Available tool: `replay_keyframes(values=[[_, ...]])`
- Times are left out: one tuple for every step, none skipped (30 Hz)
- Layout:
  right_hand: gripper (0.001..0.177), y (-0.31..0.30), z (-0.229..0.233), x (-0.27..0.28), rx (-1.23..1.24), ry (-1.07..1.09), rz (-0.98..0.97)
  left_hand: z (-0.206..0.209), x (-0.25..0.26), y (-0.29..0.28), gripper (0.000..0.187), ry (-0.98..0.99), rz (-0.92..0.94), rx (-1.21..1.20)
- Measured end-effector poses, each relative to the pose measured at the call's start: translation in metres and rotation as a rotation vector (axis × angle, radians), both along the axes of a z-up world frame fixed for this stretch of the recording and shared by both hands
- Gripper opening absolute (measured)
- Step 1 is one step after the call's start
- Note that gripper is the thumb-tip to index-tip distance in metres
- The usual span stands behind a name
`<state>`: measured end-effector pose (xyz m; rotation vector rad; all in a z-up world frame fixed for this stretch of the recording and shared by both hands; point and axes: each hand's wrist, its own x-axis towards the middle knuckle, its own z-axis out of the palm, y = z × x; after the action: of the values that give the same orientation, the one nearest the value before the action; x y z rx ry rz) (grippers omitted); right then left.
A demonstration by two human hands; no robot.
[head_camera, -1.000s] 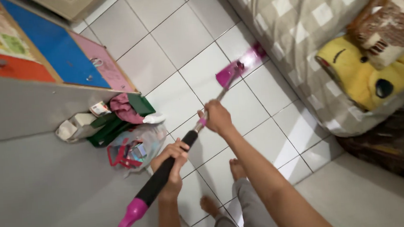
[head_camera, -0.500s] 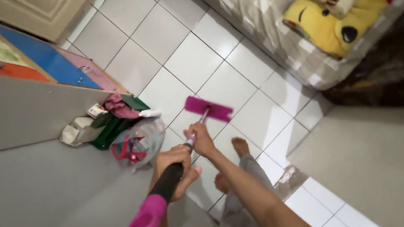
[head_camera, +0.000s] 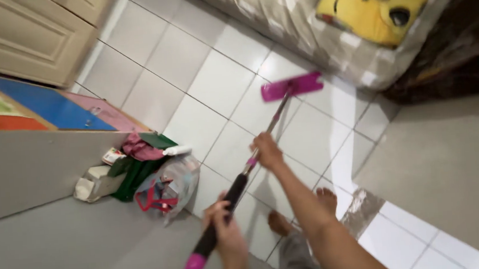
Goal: Mopping the tiled floor of a house using a mop and bucket.
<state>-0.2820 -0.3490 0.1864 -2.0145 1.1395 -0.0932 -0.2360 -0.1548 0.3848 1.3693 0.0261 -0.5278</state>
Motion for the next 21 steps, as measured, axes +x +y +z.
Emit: replay_keyframes(values=[[0.024,-0.01,0.001,-0.014,0.025,0.019,-0.074,-0.019,-0.015,-0.002,0.023,0.024,0.079,-0.065],[0.024,-0.012,0.005,-0.023,0.035,0.028,-0.084,-0.016,-0.021,-0.01,0.023,0.032,0.07,-0.055],[0.023,-0.013,0.01,-0.032,-0.006,-0.076,-0.125,-0.011,-0.028,-0.017,0.026,0.015,0.001,-0.16],[0.022,-0.018,0.017,-0.044,-0.053,-0.178,-0.165,-0.006,-0.037,-0.026,0.029,0.0,-0.066,-0.271],[0.022,-0.014,0.02,-0.052,-0.049,-0.167,-0.174,0.001,-0.037,-0.031,0.029,0.012,-0.074,-0.266],[0.023,-0.012,0.025,-0.057,-0.071,-0.203,-0.213,0.009,-0.035,-0.038,0.027,-0.015,-0.115,-0.281],[0.024,-0.01,0.031,-0.061,-0.094,-0.238,-0.252,0.018,-0.033,-0.045,0.024,-0.041,-0.156,-0.295],[0.024,-0.01,0.019,-0.076,-0.095,-0.24,-0.255,0.022,-0.031,-0.049,0.024,-0.042,-0.159,-0.296],[0.027,-0.008,0.007,-0.091,-0.063,-0.225,-0.295,0.026,-0.03,-0.053,0.025,-0.035,-0.267,-0.237],[0.029,-0.008,-0.006,-0.103,-0.031,-0.214,-0.328,0.03,-0.028,-0.057,0.026,-0.031,-0.367,-0.178],[0.029,-0.013,-0.002,-0.115,-0.031,-0.218,-0.322,0.035,-0.032,-0.066,0.026,-0.036,-0.361,-0.179],[0.029,-0.019,0.002,-0.129,-0.081,-0.154,-0.331,0.04,-0.036,-0.075,0.026,-0.038,-0.486,-0.12],[0.029,-0.024,0.007,-0.143,-0.132,-0.089,-0.34,0.046,-0.04,-0.083,0.028,-0.04,-0.609,-0.06],[0.029,-0.024,0.001,-0.139,-0.14,-0.095,-0.334,0.057,-0.041,-0.091,0.028,-0.047,-0.603,-0.068],[0.023,-0.025,-0.005,-0.136,-0.254,-0.186,-0.356,0.068,-0.042,-0.1,0.025,-0.036,-0.635,-0.058],[0.018,-0.024,-0.01,-0.138,-0.366,-0.271,-0.382,0.079,-0.045,-0.108,0.022,-0.019,-0.672,-0.046],[0.018,-0.02,-0.016,-0.123,-0.372,-0.271,-0.38,0.088,-0.041,-0.111,0.022,-0.02,-0.671,-0.052],[0.019,-0.012,-0.021,-0.111,-0.113,-0.515,-0.461,0.097,-0.038,-0.113,0.023,-0.178,-0.679,-0.082],[0.021,-0.005,-0.027,-0.1,0.154,-0.752,-0.533,0.107,-0.037,-0.114,0.025,-0.337,-0.684,-0.111],[0.021,0.004,-0.015,-0.089,0.154,-0.753,-0.537,0.126,-0.036,-0.118,0.025,-0.337,-0.688,-0.111],[0.017,0.012,-0.003,-0.079,0.094,-0.751,-0.456,0.145,-0.037,-0.121,0.028,-0.347,-0.702,-0.074]])
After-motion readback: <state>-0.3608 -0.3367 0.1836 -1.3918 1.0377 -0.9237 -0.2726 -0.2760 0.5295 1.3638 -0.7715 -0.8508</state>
